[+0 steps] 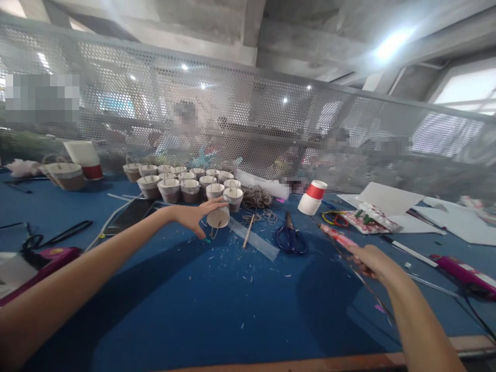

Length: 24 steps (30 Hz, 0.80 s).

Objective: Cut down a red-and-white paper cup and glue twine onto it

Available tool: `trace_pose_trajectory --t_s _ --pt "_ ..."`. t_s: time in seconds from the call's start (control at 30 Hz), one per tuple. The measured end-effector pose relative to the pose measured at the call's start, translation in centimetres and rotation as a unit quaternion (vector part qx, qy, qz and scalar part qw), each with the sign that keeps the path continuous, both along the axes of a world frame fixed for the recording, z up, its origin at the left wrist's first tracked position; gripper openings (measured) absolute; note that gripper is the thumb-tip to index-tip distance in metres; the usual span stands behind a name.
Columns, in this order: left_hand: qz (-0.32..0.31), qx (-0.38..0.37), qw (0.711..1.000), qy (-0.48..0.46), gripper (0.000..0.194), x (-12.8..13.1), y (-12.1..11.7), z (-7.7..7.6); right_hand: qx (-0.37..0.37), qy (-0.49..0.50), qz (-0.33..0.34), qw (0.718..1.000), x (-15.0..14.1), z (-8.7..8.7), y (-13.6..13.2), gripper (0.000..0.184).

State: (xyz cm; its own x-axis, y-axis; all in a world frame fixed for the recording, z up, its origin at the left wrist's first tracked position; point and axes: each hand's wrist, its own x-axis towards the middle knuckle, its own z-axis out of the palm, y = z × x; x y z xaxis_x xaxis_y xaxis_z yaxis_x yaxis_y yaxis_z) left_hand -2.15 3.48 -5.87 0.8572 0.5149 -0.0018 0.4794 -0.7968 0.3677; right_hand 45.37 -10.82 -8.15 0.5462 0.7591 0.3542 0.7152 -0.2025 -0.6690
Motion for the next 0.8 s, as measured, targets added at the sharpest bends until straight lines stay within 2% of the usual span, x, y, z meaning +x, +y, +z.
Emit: trace_pose_trajectory --t_s 0.03,0.07,0.1,0.13,0.17,0.23,0.3,0.37,0.4,0.5,0.63,0.73,0.8 --pt "-0.003 -0.002 1.000 -0.009 0.124 0.0 0.2 -0.4 -0.068 0.128 0.027 0.989 -0.7 0.4 -0.2 0.037" --pt "-0.005 0.000 1.000 -0.019 0.129 0.1 0.3 -0.9 -0.092 0.242 0.053 0.964 -1.6 0.9 -0.4 0.034" --pt "-0.005 0.006 0.999 -0.033 0.134 0.2 0.4 -1.3 -0.076 0.311 0.077 0.944 -2.6 1.4 -0.7 0.029" --pt "-0.005 0.014 0.999 -0.052 0.136 0.4 0.4 -1.7 -0.044 0.355 0.094 0.929 -3.7 2.0 -1.0 0.016" --pt "-0.004 0.023 0.997 -0.075 0.138 0.6 0.3 -2.1 -0.017 0.378 0.124 0.917 -4.9 2.7 -1.3 0.007" --pt "0.002 0.039 0.992 -0.120 0.136 1.1 0.1 -2.9 -0.023 0.392 0.184 0.901 -7.5 4.1 -1.8 0.011" --pt "0.012 0.051 0.987 -0.152 0.129 1.4 -0.2 -3.5 -0.041 0.400 0.258 0.878 -10.2 5.2 -2.1 0.007" --pt "0.018 0.062 0.983 -0.175 0.121 1.6 -0.5 -3.9 -0.047 0.396 0.324 0.858 -12.8 6.0 -2.1 0.012" --pt "0.018 0.069 0.980 -0.186 0.117 1.6 -0.6 -4.1 -0.037 0.375 0.342 0.861 -13.9 6.2 -2.0 0.014" --pt "0.011 0.092 0.972 -0.217 0.115 1.7 -0.8 -4.6 -0.017 0.246 0.333 0.910 -16.6 6.0 -1.1 0.024" --pt "0.004 0.126 0.964 -0.236 0.120 1.9 -0.6 -5.7 -0.023 0.037 0.287 0.957 -18.6 4.2 0.2 0.045" --pt "0.015 0.146 0.962 -0.232 0.118 2.0 -0.6 -6.3 0.019 -0.140 0.196 0.970 -19.8 2.1 1.1 0.045" --pt "0.023 0.160 0.959 -0.231 0.114 2.0 -0.7 -6.3 0.044 -0.227 0.146 0.962 -20.6 0.7 1.6 0.040"
